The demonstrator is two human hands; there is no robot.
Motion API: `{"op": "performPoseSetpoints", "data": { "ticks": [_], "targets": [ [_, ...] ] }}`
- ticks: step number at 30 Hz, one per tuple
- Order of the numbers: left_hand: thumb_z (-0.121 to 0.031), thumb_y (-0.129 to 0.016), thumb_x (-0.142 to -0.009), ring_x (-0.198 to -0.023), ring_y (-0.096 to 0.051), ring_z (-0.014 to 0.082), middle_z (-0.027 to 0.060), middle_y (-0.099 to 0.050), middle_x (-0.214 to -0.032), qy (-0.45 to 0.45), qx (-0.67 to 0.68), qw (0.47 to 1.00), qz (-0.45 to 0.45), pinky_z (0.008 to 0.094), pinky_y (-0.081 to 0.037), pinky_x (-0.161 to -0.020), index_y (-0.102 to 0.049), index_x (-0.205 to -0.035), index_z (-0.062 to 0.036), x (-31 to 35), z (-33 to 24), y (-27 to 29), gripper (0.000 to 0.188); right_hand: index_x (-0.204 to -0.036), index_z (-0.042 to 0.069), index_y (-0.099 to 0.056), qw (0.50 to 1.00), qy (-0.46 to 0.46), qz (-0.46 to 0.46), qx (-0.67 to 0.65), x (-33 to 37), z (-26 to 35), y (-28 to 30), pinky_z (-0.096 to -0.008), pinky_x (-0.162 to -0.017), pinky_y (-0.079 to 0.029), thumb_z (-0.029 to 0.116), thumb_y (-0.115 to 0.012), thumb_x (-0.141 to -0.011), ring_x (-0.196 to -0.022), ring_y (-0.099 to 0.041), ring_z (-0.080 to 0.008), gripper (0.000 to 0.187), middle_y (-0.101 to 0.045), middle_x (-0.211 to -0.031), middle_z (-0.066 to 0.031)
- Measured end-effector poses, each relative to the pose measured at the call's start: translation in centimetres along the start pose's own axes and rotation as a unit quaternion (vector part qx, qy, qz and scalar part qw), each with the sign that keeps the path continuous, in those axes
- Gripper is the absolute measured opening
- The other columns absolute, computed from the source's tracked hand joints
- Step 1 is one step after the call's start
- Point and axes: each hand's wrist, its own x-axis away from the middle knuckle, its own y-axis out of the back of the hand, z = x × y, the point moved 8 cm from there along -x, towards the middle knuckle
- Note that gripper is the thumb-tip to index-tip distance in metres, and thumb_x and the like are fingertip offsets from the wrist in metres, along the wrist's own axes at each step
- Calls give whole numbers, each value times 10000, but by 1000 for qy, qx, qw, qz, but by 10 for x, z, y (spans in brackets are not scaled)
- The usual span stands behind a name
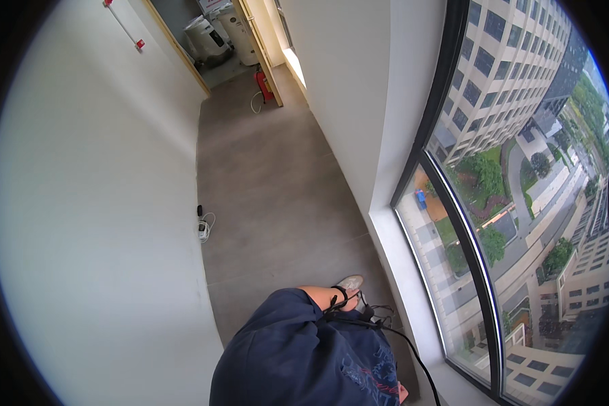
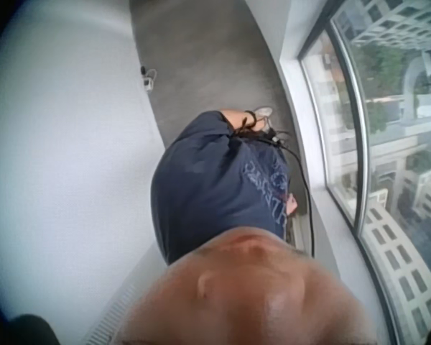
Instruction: Clean a white wall surface and window ledge using a dry brush.
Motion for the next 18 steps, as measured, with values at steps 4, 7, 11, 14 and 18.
{"op": "performPoseSetpoints", "data": {
  "ticks": [4, 7, 11, 14, 18],
  "targets": [
    [-238, -589, -846, -1150, -616, 348, 203, -643, -1208, -20, 136, 990, -14, 510, -493, -914, -705, -1017, -25, 23, -6, 32, 297, -919, -29, -722, 999, 26, -11, -21, -9, -10, -12, -381, -677, -505, 392, -612, -902, -724, -655, -243, 435, -702, -776, -129],
    [-196, -645, -790, -1035, -636, 421, 257, -670, -1064, -87, 206, 974, 26, 508, -500, -862, -676, -947, 32, 51, -20, 66, 278, -875, -64, -708, 998, 53, -21, -39, -16, -15, -20, -365, -618, -499, 321, -617, -903, -648, -641, -213, 396, -686, -708, -112],
    [-135, -502, -883, -921, -675, 389, 229, -696, -877, -46, 311, 947, -59, 451, -504, -805, -679, -897, -10, 13, 3, 37, 217, -816, -110, -689, 989, 93, -65, -93, -20, -13, -24, -342, -539, -492, 225, -623, -904, -547, -621, -173, 353, -665, -618, -89],
    [-178, -719, -849, -1099, -623, 324, 200, -619, -1202, -119, 285, 947, -92, 411, -478, -949, -503, -1269, -93, -5, 4, 26, 480, -747, -84, -671, 984, 48, -57, -162, 9, 34, -22, -304, -448, -429, 212, -601, -897, -498, -570, -129, 339, -591, -541, -74],
    [-142, -637, -890, -1111, -626, 323, 213, -641, -1198, -50, 259, 965, 2, 395, -472, -959, -559, -1237, -63, -36, 38, -21, 364, -825, -88, -703, 991, 34, -61, -113, 15, 88, -10, -318, -468, -502, 218, -572, -920, -510, -661, -194, 347, -676, -623, -131]
  ]
}}
